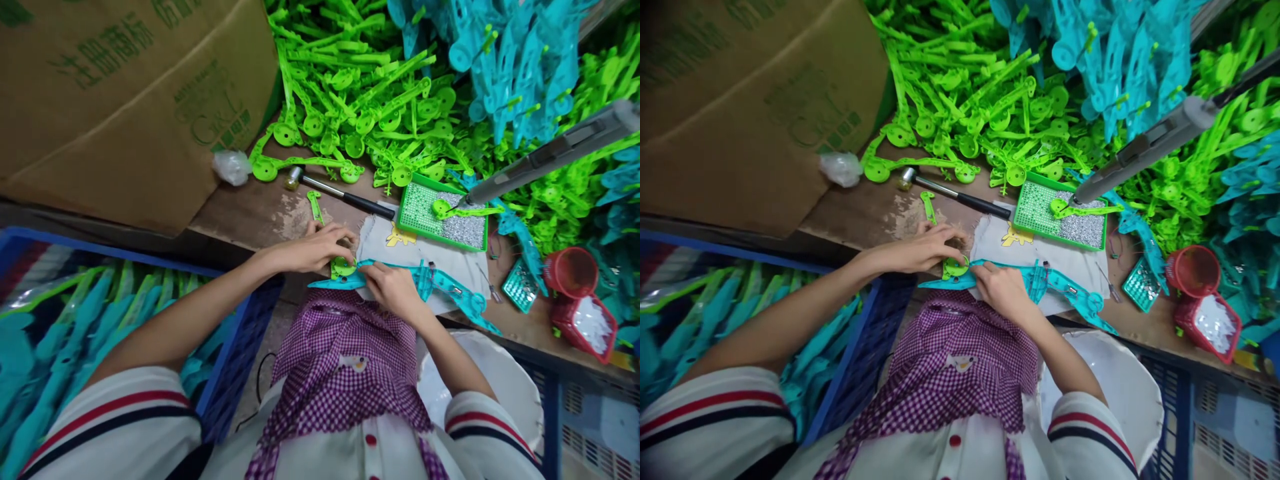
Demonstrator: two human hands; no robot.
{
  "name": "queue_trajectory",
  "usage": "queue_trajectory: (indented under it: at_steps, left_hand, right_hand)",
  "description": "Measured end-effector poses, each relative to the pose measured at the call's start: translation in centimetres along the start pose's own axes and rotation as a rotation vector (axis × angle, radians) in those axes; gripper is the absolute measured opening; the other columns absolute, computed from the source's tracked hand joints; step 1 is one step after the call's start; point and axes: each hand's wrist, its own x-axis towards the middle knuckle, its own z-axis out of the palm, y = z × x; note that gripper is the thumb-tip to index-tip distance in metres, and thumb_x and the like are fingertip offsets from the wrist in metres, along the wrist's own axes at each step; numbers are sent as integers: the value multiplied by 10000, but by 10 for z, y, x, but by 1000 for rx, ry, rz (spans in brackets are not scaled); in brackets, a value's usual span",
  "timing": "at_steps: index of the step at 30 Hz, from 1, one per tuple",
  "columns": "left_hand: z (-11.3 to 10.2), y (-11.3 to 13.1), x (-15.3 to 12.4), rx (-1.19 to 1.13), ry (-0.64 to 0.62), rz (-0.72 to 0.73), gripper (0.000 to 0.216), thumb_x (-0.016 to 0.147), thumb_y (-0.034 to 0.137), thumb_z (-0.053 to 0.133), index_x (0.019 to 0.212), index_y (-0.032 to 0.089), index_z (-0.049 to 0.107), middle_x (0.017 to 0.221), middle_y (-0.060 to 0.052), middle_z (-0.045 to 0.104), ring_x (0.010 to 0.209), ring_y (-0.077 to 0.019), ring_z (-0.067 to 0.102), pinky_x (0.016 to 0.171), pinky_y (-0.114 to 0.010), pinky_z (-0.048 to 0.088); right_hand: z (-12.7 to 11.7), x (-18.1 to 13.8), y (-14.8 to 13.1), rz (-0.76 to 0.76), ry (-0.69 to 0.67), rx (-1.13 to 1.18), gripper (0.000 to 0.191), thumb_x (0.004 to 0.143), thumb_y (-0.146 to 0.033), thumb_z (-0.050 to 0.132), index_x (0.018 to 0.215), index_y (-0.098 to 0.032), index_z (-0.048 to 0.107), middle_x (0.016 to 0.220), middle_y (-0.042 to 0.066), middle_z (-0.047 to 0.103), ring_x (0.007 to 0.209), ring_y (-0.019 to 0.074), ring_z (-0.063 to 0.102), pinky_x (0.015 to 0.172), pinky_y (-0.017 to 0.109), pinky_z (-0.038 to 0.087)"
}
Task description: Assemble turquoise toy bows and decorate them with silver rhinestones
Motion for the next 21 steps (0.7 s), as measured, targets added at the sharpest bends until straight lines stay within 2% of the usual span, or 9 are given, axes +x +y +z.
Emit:
queue_trajectory:
  at_steps: [4, 9, 12, 15, 21]
  left_hand:
    - [2, -2, 1, 48, -12, 47, 531, 808, 9, 524, 1157, 372, 695, 1452, -41, 488, 1302, -289, 417, 1014, -447, 264]
    - [-1, 4, 3, 124, -30, 87, 529, 795, 5, 513, 1177, 331, 677, 1404, -62, 519, 1289, -281, 420, 1038, -434, 281]
    - [-2, 10, 3, 134, -63, 96, 556, 830, 13, 470, 1280, 306, 617, 1334, -84, 548, 1216, -244, 480, 1055, -399, 296]
    - [-1, 13, 3, 140, -95, 122, 665, 831, -9, 430, 1391, 332, 540, 1220, -66, 580, 1094, -208, 536, 1059, -368, 307]
    - [-4, 18, 4, 208, -100, 144, 631, 852, -4, 412, 1344, 349, 585, 1135, -59, 585, 1019, -220, 543, 1065, -390, 288]
  right_hand:
    - [0, -3, -1, 56, 17, 7, 325, 1058, -329, 343, 1226, -251, 610, 1072, 46, 732, 775, 174, 655, 622, 279, 312]
    - [1, -6, -2, 82, 21, -24, 326, 1062, -342, 332, 1183, -244, 619, 1054, 47, 731, 763, 169, 653, 621, 287, 297]
    - [1, -4, -1, 65, -2, -27, 299, 1048, -320, 374, 1204, -242, 617, 1071, 51, 727, 779, 168, 660, 617, 286, 298]
    - [1, -3, 0, 65, -4, 4, 293, 1044, -315, 381, 1216, -224, 600, 1094, 59, 730, 804, 173, 669, 624, 284, 309]
    - [-3, -5, 6, 157, 32, 84, 253, 1041, -353, 407, 1176, -224, 578, 1065, 42, 750, 761, 168, 670, 626, 280, 306]
